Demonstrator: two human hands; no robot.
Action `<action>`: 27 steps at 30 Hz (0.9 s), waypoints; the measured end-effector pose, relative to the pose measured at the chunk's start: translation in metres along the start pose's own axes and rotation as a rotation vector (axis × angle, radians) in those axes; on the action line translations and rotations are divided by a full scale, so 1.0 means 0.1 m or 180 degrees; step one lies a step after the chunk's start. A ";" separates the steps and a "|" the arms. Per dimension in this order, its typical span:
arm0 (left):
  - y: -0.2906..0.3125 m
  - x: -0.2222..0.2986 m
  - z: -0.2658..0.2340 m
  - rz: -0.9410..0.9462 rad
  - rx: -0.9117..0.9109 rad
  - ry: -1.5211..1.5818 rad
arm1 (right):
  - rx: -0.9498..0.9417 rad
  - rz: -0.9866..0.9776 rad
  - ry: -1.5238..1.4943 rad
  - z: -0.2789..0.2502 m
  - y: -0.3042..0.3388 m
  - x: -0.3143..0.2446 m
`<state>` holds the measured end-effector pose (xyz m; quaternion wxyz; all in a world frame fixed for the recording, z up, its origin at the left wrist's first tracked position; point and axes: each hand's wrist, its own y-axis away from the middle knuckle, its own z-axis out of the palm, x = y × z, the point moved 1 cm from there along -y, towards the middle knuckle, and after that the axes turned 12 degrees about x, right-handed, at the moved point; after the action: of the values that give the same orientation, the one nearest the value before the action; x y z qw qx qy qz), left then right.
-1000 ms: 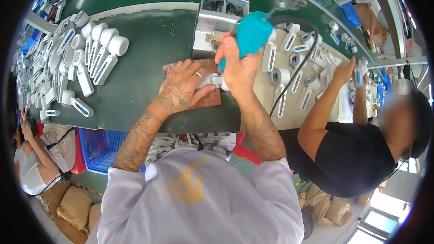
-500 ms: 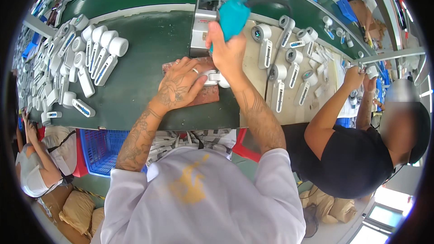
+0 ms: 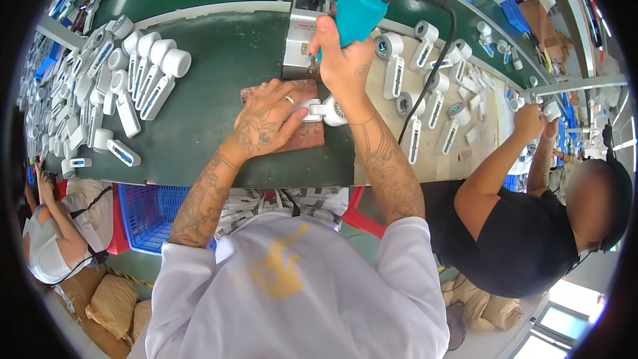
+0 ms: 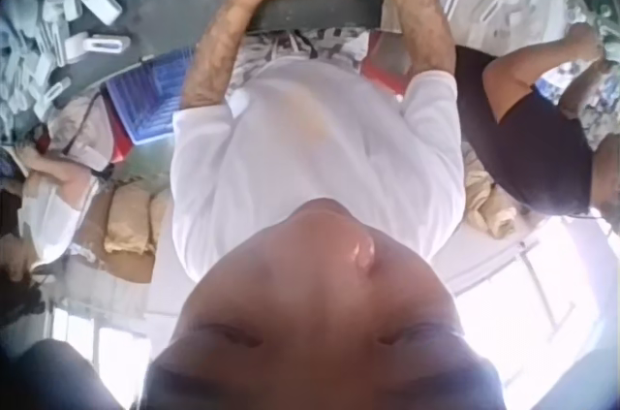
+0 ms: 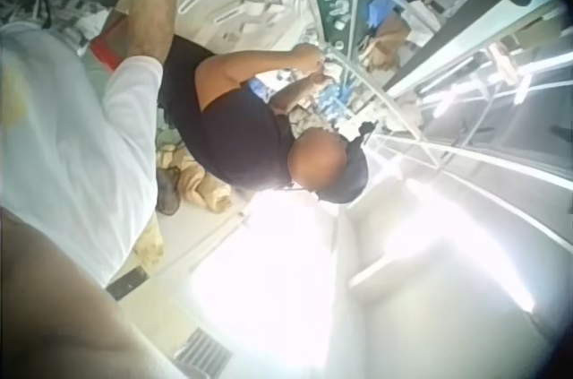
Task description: Assembling handheld massagers on a factory production line using an electric screwdriver.
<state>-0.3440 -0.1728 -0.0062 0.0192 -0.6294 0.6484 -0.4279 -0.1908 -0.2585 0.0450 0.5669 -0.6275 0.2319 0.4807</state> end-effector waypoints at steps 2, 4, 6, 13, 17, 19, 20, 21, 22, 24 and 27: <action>0.01 -0.01 -0.03 -0.0178 -0.0076 0.0012 | 0.0092 0.0288 0.0037 0.00 0.10 -0.16; -0.01 -0.03 -0.01 -0.0167 -0.0191 0.0099 | 0.0265 0.0387 0.0038 -0.13 0.23 -0.26; -0.02 -0.02 -0.04 -0.0190 -0.0244 0.0046 | 0.0237 0.0470 -0.0242 -0.19 0.39 -0.41; 0.00 -0.04 -0.01 -0.0150 -0.0193 0.0183 | 0.0152 0.0427 -0.0429 -0.31 0.58 -0.40; 0.01 -0.03 0.00 -0.0138 -0.0241 0.0116 | 0.0109 0.0443 -0.0157 -0.30 0.62 -0.38; 0.00 -0.02 -0.02 -0.0164 -0.0193 0.0164 | 0.0089 0.0492 -0.0209 -0.31 0.64 -0.29; -0.01 -0.02 -0.01 -0.0170 -0.0202 0.0163 | 0.0066 0.0539 -0.0260 -0.31 0.66 -0.24; -0.01 -0.03 0.00 -0.0117 -0.0243 0.0047 | 0.0070 0.0551 -0.0263 -0.31 0.66 -0.21; 0.00 -0.04 0.00 -0.0074 -0.0287 -0.0074 | 0.0085 0.0505 -0.0365 -0.30 0.68 -0.18; -0.01 -0.06 -0.01 -0.0059 -0.0275 -0.0085 | 0.0100 0.0475 -0.0479 -0.28 0.69 -0.15; -0.07 -0.01 0.00 -0.0014 -0.0204 0.0053 | 0.0019 0.0447 -0.0395 -0.31 0.66 -0.18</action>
<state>-0.3386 -0.1705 -0.0027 -0.0073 -0.6276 0.6605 -0.4121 -0.2428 -0.3080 0.0250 0.5469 -0.5770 0.2412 0.5566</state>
